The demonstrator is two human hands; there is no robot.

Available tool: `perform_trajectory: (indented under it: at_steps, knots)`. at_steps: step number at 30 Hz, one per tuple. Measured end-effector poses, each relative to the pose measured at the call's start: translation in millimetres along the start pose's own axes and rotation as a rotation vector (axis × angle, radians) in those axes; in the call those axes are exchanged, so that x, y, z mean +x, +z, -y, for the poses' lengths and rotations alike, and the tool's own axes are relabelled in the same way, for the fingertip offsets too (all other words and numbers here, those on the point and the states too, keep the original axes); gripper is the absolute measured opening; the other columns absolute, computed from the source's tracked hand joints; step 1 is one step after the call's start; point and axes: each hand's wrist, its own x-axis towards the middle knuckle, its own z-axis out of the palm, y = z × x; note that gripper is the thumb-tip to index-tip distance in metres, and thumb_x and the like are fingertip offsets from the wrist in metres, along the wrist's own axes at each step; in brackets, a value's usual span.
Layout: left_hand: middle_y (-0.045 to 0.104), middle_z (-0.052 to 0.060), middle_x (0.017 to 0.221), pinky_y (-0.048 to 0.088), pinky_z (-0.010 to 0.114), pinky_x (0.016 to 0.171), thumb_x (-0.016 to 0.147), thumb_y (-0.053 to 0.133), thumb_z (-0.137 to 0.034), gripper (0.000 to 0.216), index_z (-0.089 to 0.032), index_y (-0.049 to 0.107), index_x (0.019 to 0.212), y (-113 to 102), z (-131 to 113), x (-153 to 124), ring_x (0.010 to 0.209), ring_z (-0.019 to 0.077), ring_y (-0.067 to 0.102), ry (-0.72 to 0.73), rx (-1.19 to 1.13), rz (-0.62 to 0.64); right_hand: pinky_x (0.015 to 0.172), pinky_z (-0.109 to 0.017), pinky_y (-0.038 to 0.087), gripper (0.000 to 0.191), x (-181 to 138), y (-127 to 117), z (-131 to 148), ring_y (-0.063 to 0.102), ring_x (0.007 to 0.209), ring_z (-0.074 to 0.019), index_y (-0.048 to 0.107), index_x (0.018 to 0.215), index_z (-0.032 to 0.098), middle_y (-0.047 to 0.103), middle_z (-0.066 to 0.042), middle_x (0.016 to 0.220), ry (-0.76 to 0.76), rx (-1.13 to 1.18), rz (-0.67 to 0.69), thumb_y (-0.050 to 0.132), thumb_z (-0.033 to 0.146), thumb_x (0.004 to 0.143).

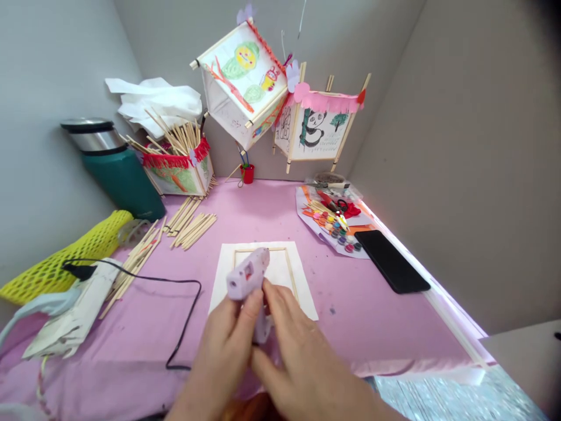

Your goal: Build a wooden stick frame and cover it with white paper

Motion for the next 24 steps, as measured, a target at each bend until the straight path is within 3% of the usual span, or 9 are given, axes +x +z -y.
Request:
perform_trajectory:
  at_steps: [3,5,7,10,16,24]
  knots:
    - [0.069,0.005,0.087,0.048,0.029,0.076,0.087,0.048,-0.054,0.046,-0.015,0.066,0.102,-11,0,14,0.083,0.0187,0.061,-0.092,-0.155,0.002,0.080,-0.031,0.044,0.032,7,-34,-19,0.060,0.093,-0.0197,0.059,0.115,0.022,0.065,-0.006,0.106,0.084,-0.013,-0.024,0.043,0.038,0.093]
    - [0.066,0.004,0.080,0.045,0.026,0.066,0.086,0.048,-0.056,0.046,-0.014,0.067,0.098,-12,-1,20,0.073,0.0158,0.058,-0.149,-0.222,0.033,0.070,-0.031,0.040,0.029,16,-53,-36,0.060,0.080,-0.0198,0.064,0.091,0.020,0.067,-0.005,0.088,0.197,-0.198,-0.107,0.041,0.038,0.093]
    - [0.063,0.002,0.074,0.040,0.024,0.059,0.084,0.051,-0.055,0.046,-0.014,0.066,0.097,-8,-3,25,0.065,0.0133,0.054,-0.204,-0.262,0.082,0.066,-0.030,0.036,0.028,26,-61,-51,0.059,0.076,-0.0201,0.061,0.080,0.019,0.067,-0.006,0.081,0.256,-0.357,-0.116,0.042,0.036,0.092]
    - [0.060,0.000,0.071,0.038,0.022,0.057,0.081,0.057,-0.052,0.042,-0.014,0.064,0.098,2,-6,30,0.062,0.0116,0.053,-0.265,-0.322,0.159,0.060,-0.028,0.031,0.025,36,-54,-62,0.059,0.071,-0.0185,0.060,0.075,0.019,0.068,-0.005,0.077,0.276,-0.446,-0.057,0.047,0.036,0.088]
    - [0.058,-0.003,0.059,0.033,0.021,0.046,0.081,0.058,-0.047,0.033,-0.015,0.058,0.085,14,-12,36,0.044,0.0077,0.047,-0.325,-0.300,0.252,0.054,-0.027,0.026,0.024,44,-32,-57,0.060,0.065,-0.0179,0.061,0.070,0.020,0.068,-0.004,0.071,0.301,-0.567,-0.062,0.050,0.036,0.085]
    - [0.060,0.000,0.063,0.036,0.023,0.042,0.085,0.051,-0.048,0.033,-0.015,0.051,0.088,17,-3,41,0.041,0.0104,0.052,-0.361,-0.409,0.328,0.054,-0.028,0.026,0.023,48,-29,-55,0.063,0.070,-0.0196,0.063,0.073,0.018,0.071,-0.007,0.076,0.341,-0.637,-0.035,0.046,0.028,0.085]
